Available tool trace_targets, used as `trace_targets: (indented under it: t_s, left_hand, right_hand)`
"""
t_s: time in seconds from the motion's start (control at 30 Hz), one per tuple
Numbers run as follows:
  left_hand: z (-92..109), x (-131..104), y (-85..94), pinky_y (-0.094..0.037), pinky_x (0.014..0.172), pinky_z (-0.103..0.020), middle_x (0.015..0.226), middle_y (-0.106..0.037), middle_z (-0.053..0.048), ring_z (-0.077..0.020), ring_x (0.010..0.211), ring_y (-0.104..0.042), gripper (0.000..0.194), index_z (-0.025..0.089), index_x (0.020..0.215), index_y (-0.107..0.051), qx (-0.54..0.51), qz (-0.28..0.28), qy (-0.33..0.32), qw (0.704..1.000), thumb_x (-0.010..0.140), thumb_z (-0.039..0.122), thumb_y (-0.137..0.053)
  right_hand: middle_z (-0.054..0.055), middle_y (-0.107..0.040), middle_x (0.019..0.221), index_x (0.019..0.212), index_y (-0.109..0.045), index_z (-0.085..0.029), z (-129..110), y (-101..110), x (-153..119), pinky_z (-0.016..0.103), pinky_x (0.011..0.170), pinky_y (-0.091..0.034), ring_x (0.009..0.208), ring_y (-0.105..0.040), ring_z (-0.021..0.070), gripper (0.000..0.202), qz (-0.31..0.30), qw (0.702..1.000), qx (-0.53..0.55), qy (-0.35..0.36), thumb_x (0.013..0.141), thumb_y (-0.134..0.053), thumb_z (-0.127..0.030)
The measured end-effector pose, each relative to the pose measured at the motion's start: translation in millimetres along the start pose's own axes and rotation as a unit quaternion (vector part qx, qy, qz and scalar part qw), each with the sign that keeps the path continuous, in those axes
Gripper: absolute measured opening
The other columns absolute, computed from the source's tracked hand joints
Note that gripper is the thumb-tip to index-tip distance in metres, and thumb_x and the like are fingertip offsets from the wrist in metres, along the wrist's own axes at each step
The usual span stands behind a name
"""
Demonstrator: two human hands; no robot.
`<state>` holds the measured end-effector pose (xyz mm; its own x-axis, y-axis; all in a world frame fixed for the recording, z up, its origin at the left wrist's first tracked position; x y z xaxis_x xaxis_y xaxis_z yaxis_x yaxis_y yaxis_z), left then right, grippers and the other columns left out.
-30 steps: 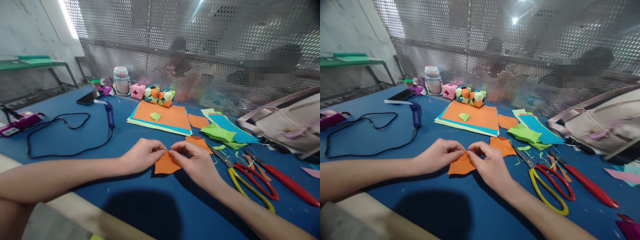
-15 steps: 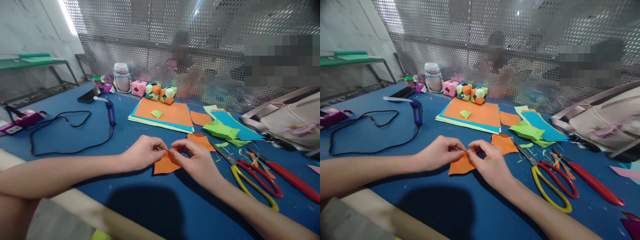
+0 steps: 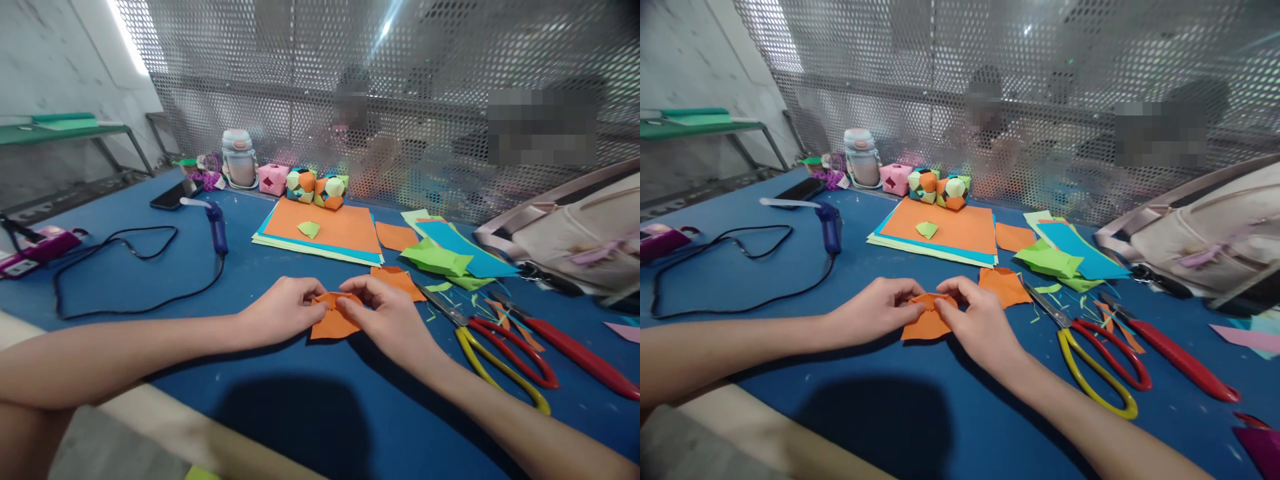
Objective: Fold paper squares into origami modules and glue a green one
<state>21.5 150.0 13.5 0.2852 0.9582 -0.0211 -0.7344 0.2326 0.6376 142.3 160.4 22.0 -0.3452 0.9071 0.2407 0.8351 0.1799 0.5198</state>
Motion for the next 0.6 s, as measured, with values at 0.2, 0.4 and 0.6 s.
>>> trace_targets:
  t_s: [0.2,0.4,0.6]
  left_hand:
    - [-0.7,0.2,2.9,-0.032,0.050,-0.019,0.058,-0.054,0.003,-0.0085,0.053,-0.044,0.020,0.014,0.073,-0.063,-0.002,0.019,-0.005,1.000,0.079,0.027,-0.049]
    - [-2.2,0.3,2.1,-0.031,0.050,-0.019,0.059,-0.054,0.003,-0.0090,0.054,-0.044,0.023,0.014,0.075,-0.064,-0.009,0.021,-0.003,1.000,0.081,0.031,-0.049]
    - [3.6,-0.5,2.0,-0.035,0.058,-0.020,0.068,-0.062,0.001,-0.0110,0.063,-0.052,0.031,0.015,0.077,-0.065,0.033,0.012,-0.027,0.999,0.087,0.031,-0.040]
  right_hand:
    - [0.002,-0.064,0.072,0.083,-0.060,-0.018,-0.4,1.6,-0.1,0.026,0.055,-0.045,0.065,-0.057,0.0149,0.013,0.008,1.000,0.009,0.010,0.078,-0.059,-0.030]
    - [0.002,-0.064,0.072,0.081,-0.061,-0.018,-1.2,2.3,0.8,0.026,0.056,-0.045,0.064,-0.057,0.0143,0.013,0.014,1.000,0.018,0.020,0.077,-0.060,-0.031]
    - [0.001,-0.063,0.072,0.080,-0.060,-0.018,-0.1,1.9,0.4,0.026,0.057,-0.046,0.065,-0.057,0.0140,0.012,0.015,0.999,0.026,0.026,0.078,-0.061,-0.030]
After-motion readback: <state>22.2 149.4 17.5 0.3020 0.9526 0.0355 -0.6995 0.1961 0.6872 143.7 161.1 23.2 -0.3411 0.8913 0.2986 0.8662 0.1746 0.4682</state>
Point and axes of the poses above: each hand's wrist, its own x-axis towards the middle knuckle, its own y-axis out of the back of the hand, z = x × y, the point moved 9 cm from there along x, towards the middle knuckle
